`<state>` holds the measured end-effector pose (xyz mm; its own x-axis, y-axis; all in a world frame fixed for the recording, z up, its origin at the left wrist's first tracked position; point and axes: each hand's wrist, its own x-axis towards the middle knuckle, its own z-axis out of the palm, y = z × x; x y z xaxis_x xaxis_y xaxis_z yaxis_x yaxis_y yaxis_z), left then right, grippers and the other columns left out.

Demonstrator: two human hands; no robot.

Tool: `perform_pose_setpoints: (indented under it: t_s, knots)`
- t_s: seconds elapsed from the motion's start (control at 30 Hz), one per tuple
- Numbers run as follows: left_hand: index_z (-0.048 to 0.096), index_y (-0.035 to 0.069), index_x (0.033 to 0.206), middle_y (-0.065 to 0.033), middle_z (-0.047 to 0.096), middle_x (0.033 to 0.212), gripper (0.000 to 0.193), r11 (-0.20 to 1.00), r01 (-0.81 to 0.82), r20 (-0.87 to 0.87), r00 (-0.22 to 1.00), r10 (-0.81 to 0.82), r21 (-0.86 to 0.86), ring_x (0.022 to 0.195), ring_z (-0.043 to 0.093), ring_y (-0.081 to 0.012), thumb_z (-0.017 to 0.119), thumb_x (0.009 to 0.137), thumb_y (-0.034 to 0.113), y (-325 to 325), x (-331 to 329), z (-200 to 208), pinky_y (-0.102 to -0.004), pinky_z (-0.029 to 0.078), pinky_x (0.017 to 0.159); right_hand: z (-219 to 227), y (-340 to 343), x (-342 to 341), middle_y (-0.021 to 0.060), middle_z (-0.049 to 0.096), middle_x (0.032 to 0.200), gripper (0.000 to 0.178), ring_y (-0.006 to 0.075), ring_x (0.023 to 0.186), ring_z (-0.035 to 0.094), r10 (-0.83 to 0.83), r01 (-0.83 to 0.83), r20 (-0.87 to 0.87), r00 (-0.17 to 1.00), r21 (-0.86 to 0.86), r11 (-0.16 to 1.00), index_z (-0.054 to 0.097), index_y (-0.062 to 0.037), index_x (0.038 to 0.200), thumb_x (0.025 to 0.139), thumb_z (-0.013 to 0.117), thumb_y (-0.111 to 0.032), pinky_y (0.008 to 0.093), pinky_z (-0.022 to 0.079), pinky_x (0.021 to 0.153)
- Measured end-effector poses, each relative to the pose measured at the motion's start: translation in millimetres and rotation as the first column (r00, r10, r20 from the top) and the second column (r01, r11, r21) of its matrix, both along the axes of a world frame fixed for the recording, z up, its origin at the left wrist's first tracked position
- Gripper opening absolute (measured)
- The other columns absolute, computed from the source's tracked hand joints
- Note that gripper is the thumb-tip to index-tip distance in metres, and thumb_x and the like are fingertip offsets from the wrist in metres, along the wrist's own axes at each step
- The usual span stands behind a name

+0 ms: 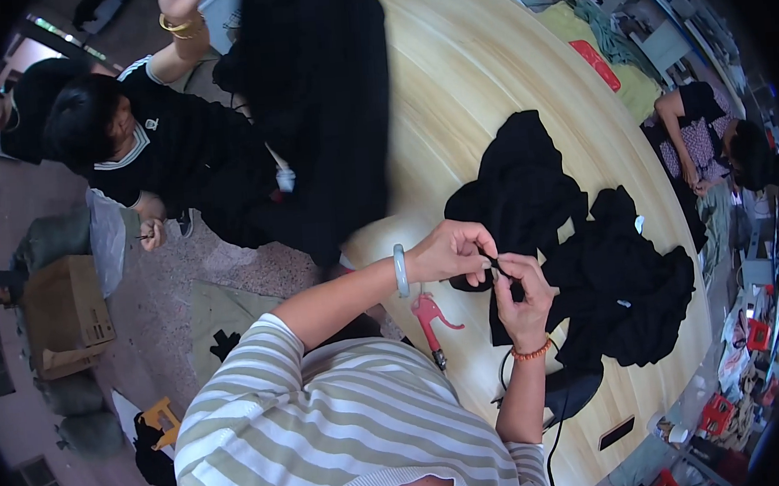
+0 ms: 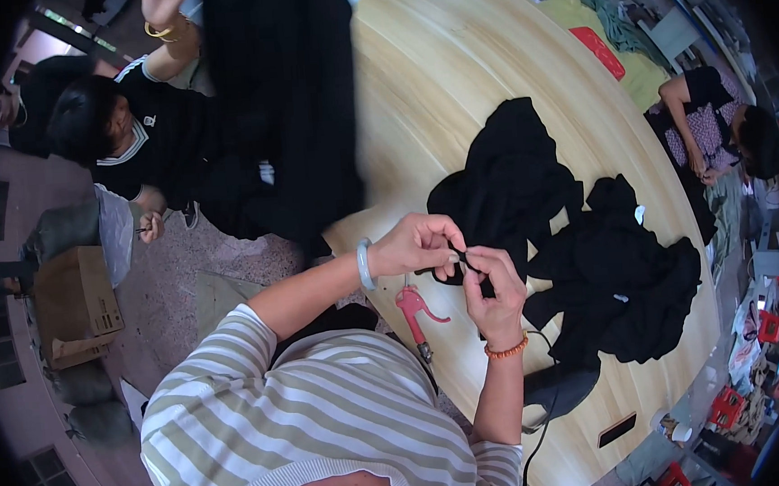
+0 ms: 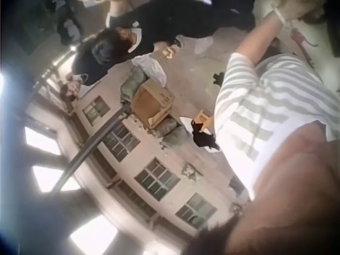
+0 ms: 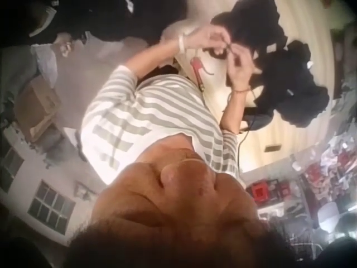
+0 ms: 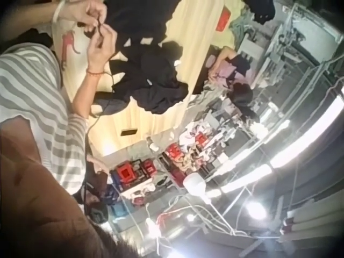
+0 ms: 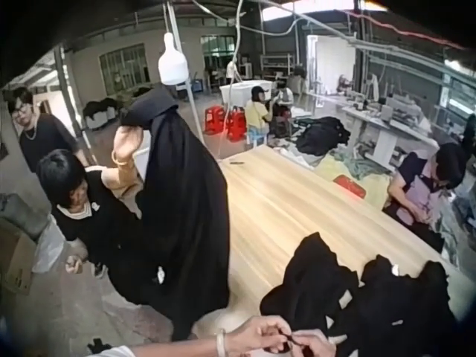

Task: Trimming excess threads from black garments using small scissors on a work table.

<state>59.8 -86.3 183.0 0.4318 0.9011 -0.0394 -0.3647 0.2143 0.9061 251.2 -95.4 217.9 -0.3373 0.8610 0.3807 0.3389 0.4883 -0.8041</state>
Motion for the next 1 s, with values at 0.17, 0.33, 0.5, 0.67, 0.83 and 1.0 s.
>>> perform_pose_setpoints:
  t_s: [0.17,0.33,0.5,0.67,0.83,1.0]
  knots:
    - [0.057,0.0,0.096,-0.0049,0.062,0.077,0.01,1.0,0.006,0.07,0.998,-0.004,-0.03,0.066,0.065,-0.0113,0.062,0.09,0.007,-1,0,1,-0.0231,0.056,0.057,0,0,0,0.0142,0.065,0.093,0.017,0.0214,0.078,0.064,0.011,-0.011,0.014,1.0,0.026,1.0,0.062,0.002,0.092,0.077,0.061,0.01,0.0258,0.05,0.065]
    - [0.058,0.001,0.095,-0.0024,0.06,0.081,0.007,0.998,-0.052,0.016,0.999,0.052,0.044,0.064,0.061,-0.0077,0.06,0.092,0.007,-1,7,2,-0.0199,0.051,0.055,3,1,-6,0.0145,0.065,0.091,0.017,0.021,0.073,0.064,-0.03,0.03,0.005,1.0,0.055,0.998,0.061,0.0022,0.093,0.078,0.059,0.009,0.0272,0.051,0.063]
    - [0.057,0.001,0.094,-0.0039,0.057,0.087,0.008,0.864,-0.275,-0.2,0.901,0.385,0.422,0.064,0.054,-0.0072,0.061,0.087,0.001,-12,20,7,-0.0209,0.042,0.056,-6,0,-12,0.0136,0.064,0.09,0.015,0.0158,0.066,0.062,-0.176,0.173,0.015,0.984,0.14,0.975,0.061,0.0021,0.095,0.08,0.059,0.007,0.024,0.049,0.055]
    - [0.058,0.002,0.095,-0.007,0.057,0.091,0.014,0.839,-0.333,-0.251,0.849,0.465,0.429,0.065,0.055,-0.0119,0.064,0.082,0.002,-20,31,12,-0.0241,0.045,0.057,1,-3,-20,0.0129,0.065,0.089,0.019,0.0215,0.068,0.062,-0.276,0.26,0.064,0.959,0.189,0.947,0.061,0.0006,0.092,0.076,0.06,0.011,0.0278,0.049,0.054]
    - [0.06,0.006,0.112,-0.0111,0.06,0.111,0.048,0.721,-0.184,-0.49,0.62,0.612,0.668,0.115,0.051,-0.0269,0.069,0.066,0.0,-1,23,-12,-0.0382,0.044,0.094,15,-3,-31,0.0128,0.064,0.087,0.022,0.0266,0.075,0.063,-0.147,0.121,0.042,0.988,0.381,0.917,0.062,0.0009,0.09,0.072,0.063,0.013,0.0327,0.053,0.066]
    - [0.055,-0.004,0.118,-0.0208,0.059,0.122,0.036,0.879,-0.4,0.301,0.831,0.467,-0.258,0.119,0.054,-0.0305,0.056,0.083,0.003,34,-31,4,-0.0437,0.039,0.106,-4,-24,-40,0.0108,0.061,0.082,0.013,0.025,0.076,0.06,-0.033,0.031,0.009,0.999,0.175,0.984,0.061,-0.0017,0.083,0.076,0.069,0.005,0.0319,0.049,0.068]
